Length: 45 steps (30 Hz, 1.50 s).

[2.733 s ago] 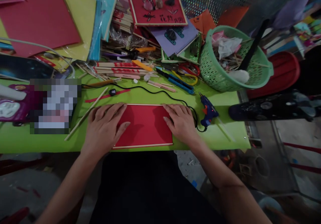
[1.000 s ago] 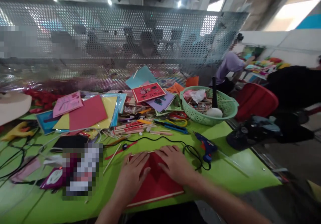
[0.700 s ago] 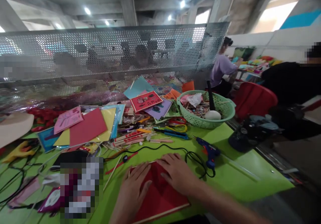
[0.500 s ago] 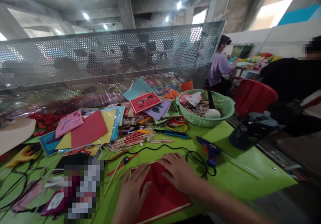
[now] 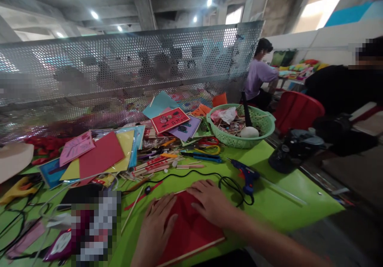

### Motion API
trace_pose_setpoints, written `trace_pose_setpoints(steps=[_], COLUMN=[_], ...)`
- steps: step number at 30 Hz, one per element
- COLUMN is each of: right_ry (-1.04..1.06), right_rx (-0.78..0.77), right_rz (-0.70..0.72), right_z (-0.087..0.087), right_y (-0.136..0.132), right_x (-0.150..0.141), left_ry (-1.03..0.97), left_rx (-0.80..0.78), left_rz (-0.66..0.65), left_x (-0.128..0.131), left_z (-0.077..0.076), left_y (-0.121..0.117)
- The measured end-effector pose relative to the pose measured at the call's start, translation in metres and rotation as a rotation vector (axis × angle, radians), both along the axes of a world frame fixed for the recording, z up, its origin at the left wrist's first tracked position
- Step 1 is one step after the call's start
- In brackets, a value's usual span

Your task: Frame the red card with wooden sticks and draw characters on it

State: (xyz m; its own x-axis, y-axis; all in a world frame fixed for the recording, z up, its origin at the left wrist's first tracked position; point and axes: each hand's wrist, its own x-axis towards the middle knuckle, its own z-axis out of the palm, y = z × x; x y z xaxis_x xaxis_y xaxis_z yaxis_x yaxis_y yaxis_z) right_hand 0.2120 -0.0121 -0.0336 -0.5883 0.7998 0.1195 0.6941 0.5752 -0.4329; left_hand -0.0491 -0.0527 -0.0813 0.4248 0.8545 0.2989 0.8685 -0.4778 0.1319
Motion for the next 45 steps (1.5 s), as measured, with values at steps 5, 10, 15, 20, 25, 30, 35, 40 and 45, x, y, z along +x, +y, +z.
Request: trace_pose_setpoints(steps=[5, 10, 15, 20, 25, 30, 35, 40, 45], right_ry=[-0.008, -0.021, -0.018, -0.027, -0.024, -0.015, -0.017, -0.032, -0.049], right_rx=[0.004, -0.008, -0.001, -0.009, -0.003, 0.023, 0.032, 0.023, 0.013], right_rz=[-0.007, -0.013, -0.013, -0.013, -0.012, -0.021, -0.022, -0.036, -0.035], right_z=[0.0, 0.0, 0.0, 0.001, -0.001, -0.005, -0.005, -0.003, -0.002], right_y=[0.002, 0.002, 0.002, 0.001, 0.0, 0.002, 0.003, 0.004, 0.004], right_x=[0.003, 0.003, 0.003, 0.004, 0.005, 0.007, 0.008, 0.008, 0.007], left_ry=[-0.051, -0.07, -0.092, -0.074, -0.05, -0.099, -0.124, -0.149, -0.175], left_rx=[0.058, 0.044, 0.077, 0.11, 0.127, 0.133, 0.141, 0.157, 0.113], left_rz=[0.042, 0.042, 0.05, 0.062, 0.059, 0.105, 0.095, 0.129, 0.15], left_x=[-0.004, -0.003, -0.004, -0.003, -0.003, -0.006, -0.005, -0.005, -0.006], left_z=[-0.006, -0.005, -0.005, -0.001, 0.004, 0.005, 0.007, 0.01, 0.009], left_y=[0.0, 0.0, -0.001, 0.0, -0.001, -0.002, -0.002, -0.002, -0.002])
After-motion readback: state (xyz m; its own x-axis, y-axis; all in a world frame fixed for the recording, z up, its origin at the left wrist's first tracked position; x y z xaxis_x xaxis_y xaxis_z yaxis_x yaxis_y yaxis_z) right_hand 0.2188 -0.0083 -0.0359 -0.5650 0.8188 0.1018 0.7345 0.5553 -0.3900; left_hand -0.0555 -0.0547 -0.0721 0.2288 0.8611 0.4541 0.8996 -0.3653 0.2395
